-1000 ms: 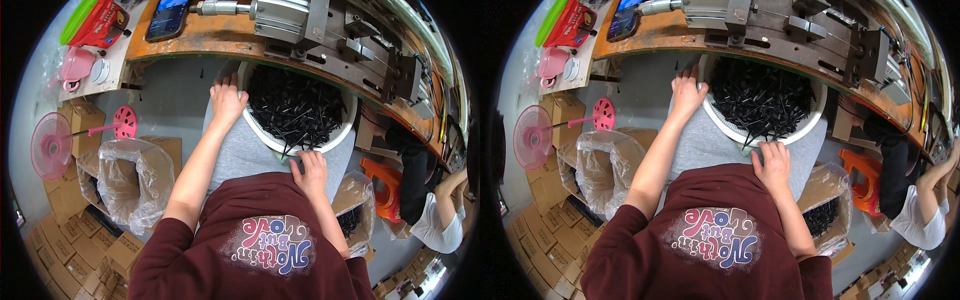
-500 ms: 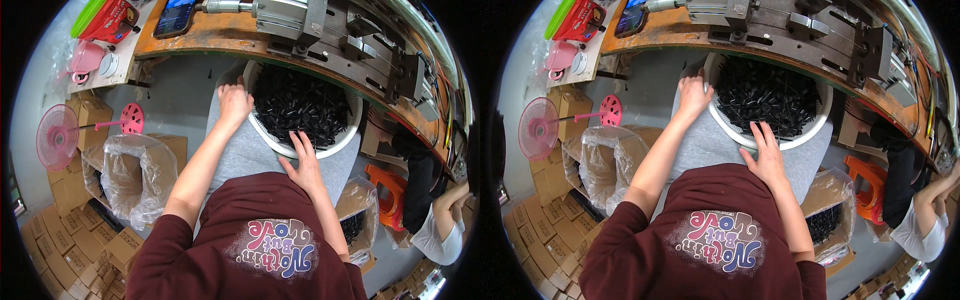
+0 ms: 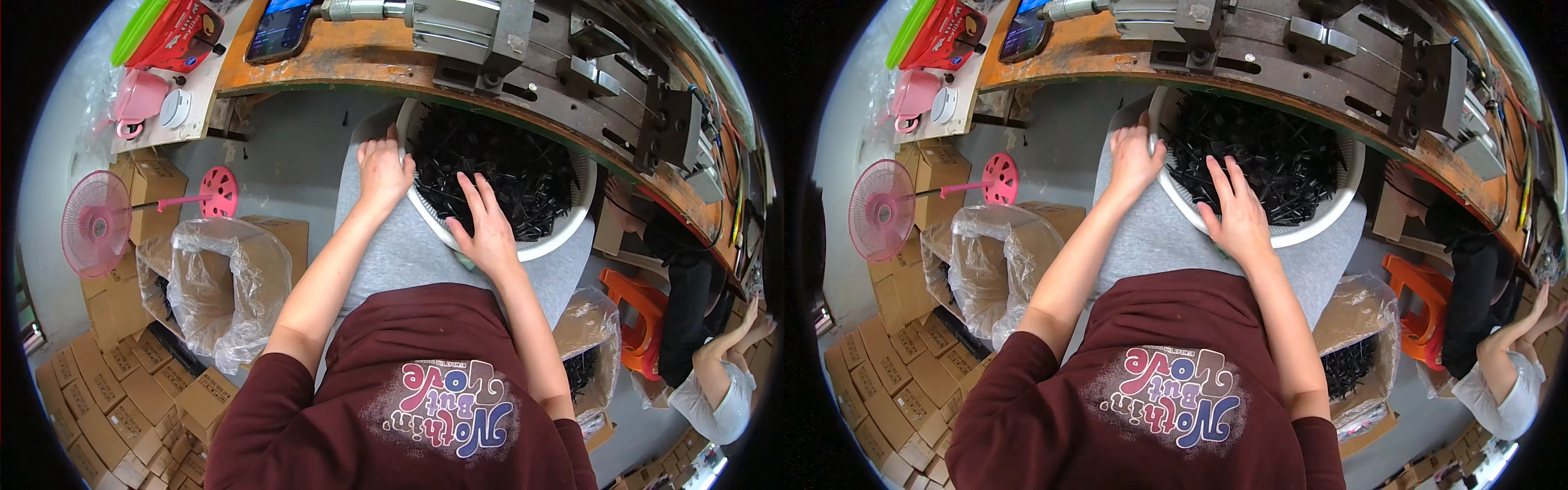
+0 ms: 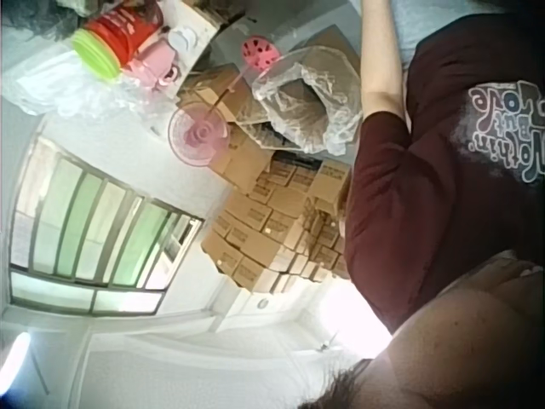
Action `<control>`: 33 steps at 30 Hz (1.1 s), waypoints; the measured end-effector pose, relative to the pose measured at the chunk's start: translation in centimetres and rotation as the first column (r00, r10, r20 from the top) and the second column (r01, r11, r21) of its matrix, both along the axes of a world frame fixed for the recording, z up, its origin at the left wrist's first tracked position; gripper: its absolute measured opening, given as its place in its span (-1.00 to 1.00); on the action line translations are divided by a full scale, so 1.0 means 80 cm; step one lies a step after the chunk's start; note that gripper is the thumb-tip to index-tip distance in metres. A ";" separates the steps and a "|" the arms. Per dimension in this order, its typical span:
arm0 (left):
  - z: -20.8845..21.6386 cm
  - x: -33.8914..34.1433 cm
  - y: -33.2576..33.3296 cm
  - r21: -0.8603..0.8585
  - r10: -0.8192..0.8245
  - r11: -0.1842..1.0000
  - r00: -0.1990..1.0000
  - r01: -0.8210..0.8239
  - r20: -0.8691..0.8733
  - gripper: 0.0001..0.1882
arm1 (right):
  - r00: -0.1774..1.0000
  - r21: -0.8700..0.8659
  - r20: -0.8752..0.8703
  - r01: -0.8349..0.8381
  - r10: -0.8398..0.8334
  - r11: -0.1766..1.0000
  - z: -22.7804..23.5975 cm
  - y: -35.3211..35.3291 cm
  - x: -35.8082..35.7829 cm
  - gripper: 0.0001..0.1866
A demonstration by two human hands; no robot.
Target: The recorder uses a pneumatic press to assemble small black plastic components.
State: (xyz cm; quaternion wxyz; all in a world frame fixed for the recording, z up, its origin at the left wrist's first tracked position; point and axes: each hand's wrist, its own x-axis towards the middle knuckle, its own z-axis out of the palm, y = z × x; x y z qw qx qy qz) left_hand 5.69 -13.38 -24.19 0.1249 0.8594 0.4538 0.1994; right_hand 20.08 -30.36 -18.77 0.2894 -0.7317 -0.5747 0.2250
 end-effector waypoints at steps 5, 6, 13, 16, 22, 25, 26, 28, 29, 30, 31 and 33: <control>0.002 0.001 -0.003 -0.014 0.011 1.000 0.999 -0.011 0.039 -0.36 | 0.996 -0.059 0.067 -0.055 0.059 0.997 0.023 -0.004 0.010 -0.25; 0.003 0.002 -0.003 -0.030 0.019 0.999 1.000 -0.018 0.023 -0.39 | 0.991 -0.065 0.095 -0.091 0.097 0.994 0.025 -0.007 0.011 -0.26; 0.011 0.011 -0.004 -0.103 0.062 0.993 0.998 -0.059 0.025 -0.33 | 0.961 0.121 0.233 -0.181 0.149 0.976 0.038 -0.035 0.005 -0.44; 0.009 0.013 0.001 -0.145 0.077 0.987 0.997 -0.072 0.027 -0.32 | 0.949 0.290 0.316 -0.105 0.008 0.951 0.030 -0.063 0.038 -0.52; -0.008 0.042 0.044 -0.071 0.044 0.997 0.998 -0.041 0.046 -0.42 | 0.808 0.290 0.396 0.341 -0.437 0.894 0.018 -0.112 0.120 -0.59; -0.020 0.060 0.091 -0.102 -0.046 0.994 0.999 0.046 0.002 -0.53 | 0.788 0.237 0.368 0.433 -0.493 0.870 0.000 -0.103 0.153 -0.53; -0.026 0.060 0.105 -0.104 -0.081 0.991 0.997 0.079 -0.014 -0.57 | 0.783 0.176 0.366 0.472 -0.502 0.864 -0.010 -0.096 0.165 -0.47; -0.028 0.066 0.120 -0.136 -0.121 0.983 0.991 0.127 0.056 -0.57 | 0.787 0.094 0.178 0.584 -0.591 0.806 -0.030 -0.078 0.184 -0.46; -0.027 0.065 0.124 -0.148 -0.135 0.978 0.987 0.148 0.090 -0.58 | 0.774 0.044 0.082 0.627 -0.628 0.778 -0.040 -0.068 0.193 -0.45; -0.016 0.070 0.119 -0.099 -0.138 0.984 0.986 0.146 0.091 -0.56 | 0.799 0.077 0.110 0.586 -0.591 0.807 -0.061 -0.070 0.212 -0.43; -0.003 0.068 0.111 -0.234 -0.076 0.968 0.994 0.092 0.074 -0.55 | 0.782 0.062 0.091 0.613 -0.616 0.788 -0.076 -0.075 0.223 -0.43; 0.022 0.057 0.087 -0.483 0.036 0.875 0.999 -0.025 0.013 -0.54 | 0.743 0.030 0.052 0.667 -0.667 0.745 -0.094 -0.082 0.233 -0.42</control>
